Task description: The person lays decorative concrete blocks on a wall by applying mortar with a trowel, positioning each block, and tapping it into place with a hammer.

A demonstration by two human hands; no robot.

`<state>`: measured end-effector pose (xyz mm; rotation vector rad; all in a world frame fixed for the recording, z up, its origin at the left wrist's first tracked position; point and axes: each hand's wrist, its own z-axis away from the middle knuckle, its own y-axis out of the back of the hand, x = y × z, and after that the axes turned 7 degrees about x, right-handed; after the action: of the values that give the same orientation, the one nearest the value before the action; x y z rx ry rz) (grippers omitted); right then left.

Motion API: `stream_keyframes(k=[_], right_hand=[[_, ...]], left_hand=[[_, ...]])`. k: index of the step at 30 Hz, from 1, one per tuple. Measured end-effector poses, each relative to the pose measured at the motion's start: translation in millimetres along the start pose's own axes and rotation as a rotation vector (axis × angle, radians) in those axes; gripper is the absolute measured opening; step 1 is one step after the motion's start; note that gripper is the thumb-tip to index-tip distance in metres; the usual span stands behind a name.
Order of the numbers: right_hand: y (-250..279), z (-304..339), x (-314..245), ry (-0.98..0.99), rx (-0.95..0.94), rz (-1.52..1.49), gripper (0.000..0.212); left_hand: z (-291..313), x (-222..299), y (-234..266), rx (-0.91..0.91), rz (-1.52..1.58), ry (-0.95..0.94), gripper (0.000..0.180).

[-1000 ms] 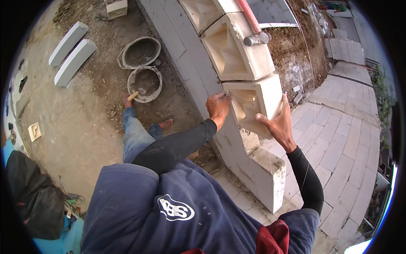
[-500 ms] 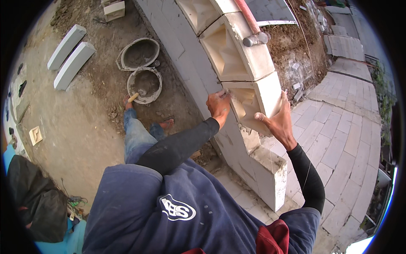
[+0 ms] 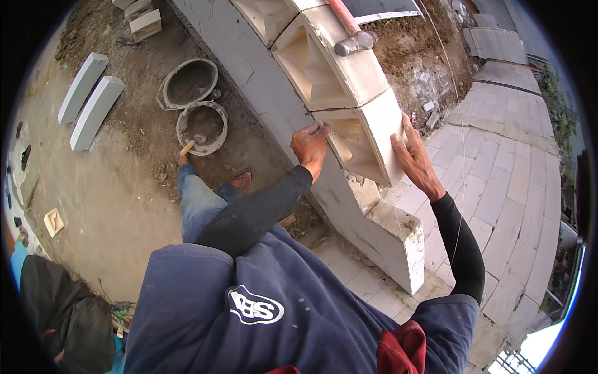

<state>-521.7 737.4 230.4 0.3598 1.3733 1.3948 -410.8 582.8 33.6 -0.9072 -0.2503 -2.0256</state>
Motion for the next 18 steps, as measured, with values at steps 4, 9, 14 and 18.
stream_keyframes(k=[4, 9, 14, 18], right_hand=[[-1, -1, -5, -0.024, 0.014, -0.04, 0.073], [3, -4, -7, -0.059, -0.031, -0.029, 0.075], [3, -5, -4, -0.04, -0.025, -0.002, 0.076], [1, -6, -1, 0.019, 0.014, 0.048, 0.076]], left_hand=[[6, 9, 4, 0.013, 0.057, 0.01, 0.023], [7, 13, 4, 0.003, 0.024, 0.005, 0.035], [4, 17, 6, -0.031, -0.002, 0.041, 0.035], [0, 10, 5, -0.032, 0.035, 0.052, 0.031]])
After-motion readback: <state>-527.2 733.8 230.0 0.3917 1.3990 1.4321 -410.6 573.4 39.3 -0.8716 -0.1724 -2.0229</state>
